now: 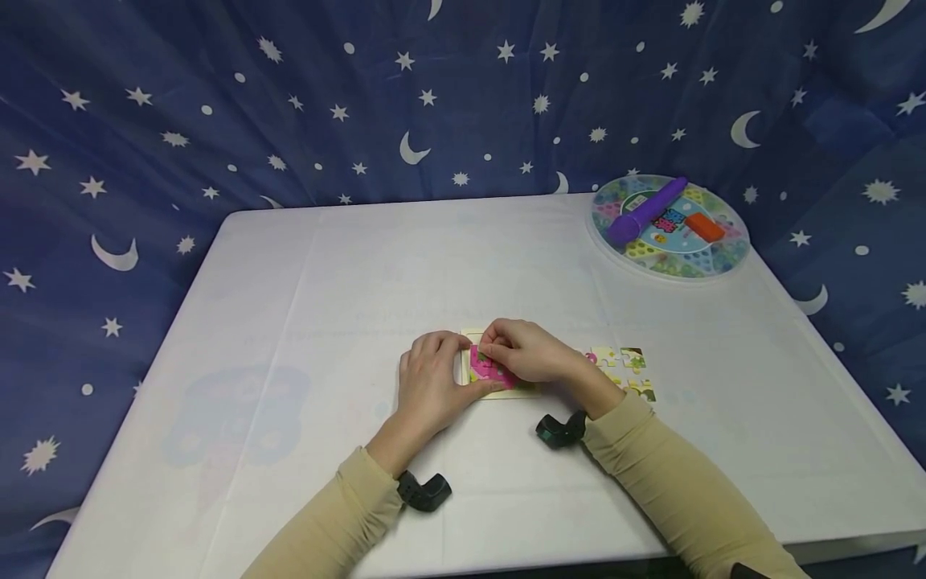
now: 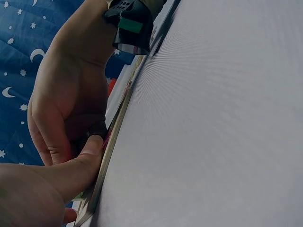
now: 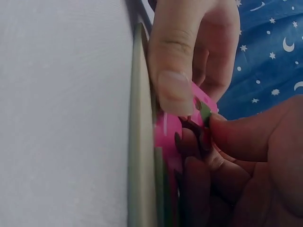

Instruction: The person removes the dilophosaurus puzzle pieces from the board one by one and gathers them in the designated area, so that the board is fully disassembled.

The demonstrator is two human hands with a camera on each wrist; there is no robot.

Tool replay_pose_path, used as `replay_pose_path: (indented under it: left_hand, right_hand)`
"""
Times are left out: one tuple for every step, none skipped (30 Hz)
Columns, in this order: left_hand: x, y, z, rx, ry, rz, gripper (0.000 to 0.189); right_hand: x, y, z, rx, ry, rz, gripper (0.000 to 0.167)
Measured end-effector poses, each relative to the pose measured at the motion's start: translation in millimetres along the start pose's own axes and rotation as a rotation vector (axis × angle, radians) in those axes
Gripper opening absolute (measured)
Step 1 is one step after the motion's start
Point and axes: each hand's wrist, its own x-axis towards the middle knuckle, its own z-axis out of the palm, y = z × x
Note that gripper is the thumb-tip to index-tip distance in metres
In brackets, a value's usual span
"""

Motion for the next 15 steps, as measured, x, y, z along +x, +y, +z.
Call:
replay_pose_path:
  left_hand:
    - [0.2,0.0,-0.1,-0.002,0.001,0.001,0.067]
    - [0.4,-0.1,-0.2,-0.003,0.002,0.002,0.067]
    - [0.6,-0.4,-0.1,-0.005,0.002,0.003,0.067]
    - [0.7,-0.6,0.0,-0.006,0.004,0.004,0.067]
    - [0.8,-0.8,0.1,-0.006,0.005,0.005,0.067]
    - [0.9,-1.1,0.3,-0.009,0.004,0.004,0.067]
    - [0.9,-1.4,0.6,-0.012,0.004,0.005,0.066]
    - [0.9,-1.6,0.6,-0.015,0.005,0.005,0.064]
    - [0.8,-1.8,0.9,-0.019,0.004,0.006,0.063]
    - [0.6,-1.9,1.1,-0.022,0.002,0.007,0.062]
    - [0.5,-2.0,1.2,-0.026,0.0,0.006,0.061]
    - [0.4,-2.0,1.2,-0.029,-0.001,0.006,0.06]
    - [0.4,-2.0,1.1,-0.033,-0.002,0.007,0.059]
    - [0.4,-1.8,0.8,-0.035,-0.001,0.009,0.059]
    - [0.6,-1.7,0.8,-0.035,-0.001,0.01,0.059]
  right_hand:
    - [-0.2,-0.2,-0.8,0.006,-0.005,0.0,0.014]
    - [-0.2,0.1,-1.6,0.013,-0.011,-0.001,0.015]
    - [0.0,0.6,-2.4,0.02,-0.016,-0.005,0.015]
    - [0.4,1.4,-3.3,0.031,-0.024,-0.011,0.016]
    - [0.7,2.3,-4.1,0.046,-0.033,-0.017,0.016]
    - [1.0,2.8,-4.8,0.063,-0.041,-0.021,0.016]
    - [1.3,3.7,-5.5,0.082,-0.047,-0.024,0.016]
    - [1.6,4.6,-6.0,0.097,-0.052,-0.026,0.016]
    - [1.7,5.7,-6.4,0.115,-0.056,-0.026,0.015]
    - [1.7,6.4,-6.6,0.129,-0.059,-0.023,0.015]
    - [1.4,6.4,-6.8,0.137,-0.06,-0.02,0.014]
    - [1.1,6.3,-6.8,0.142,-0.058,-0.017,0.014]
    - [0.7,5.9,-7.0,0.143,-0.056,-0.015,0.013]
    - [0.3,5.5,-7.1,0.138,-0.051,-0.018,0.013]
    - [0.0,5.0,-7.1,0.132,-0.046,-0.024,0.013]
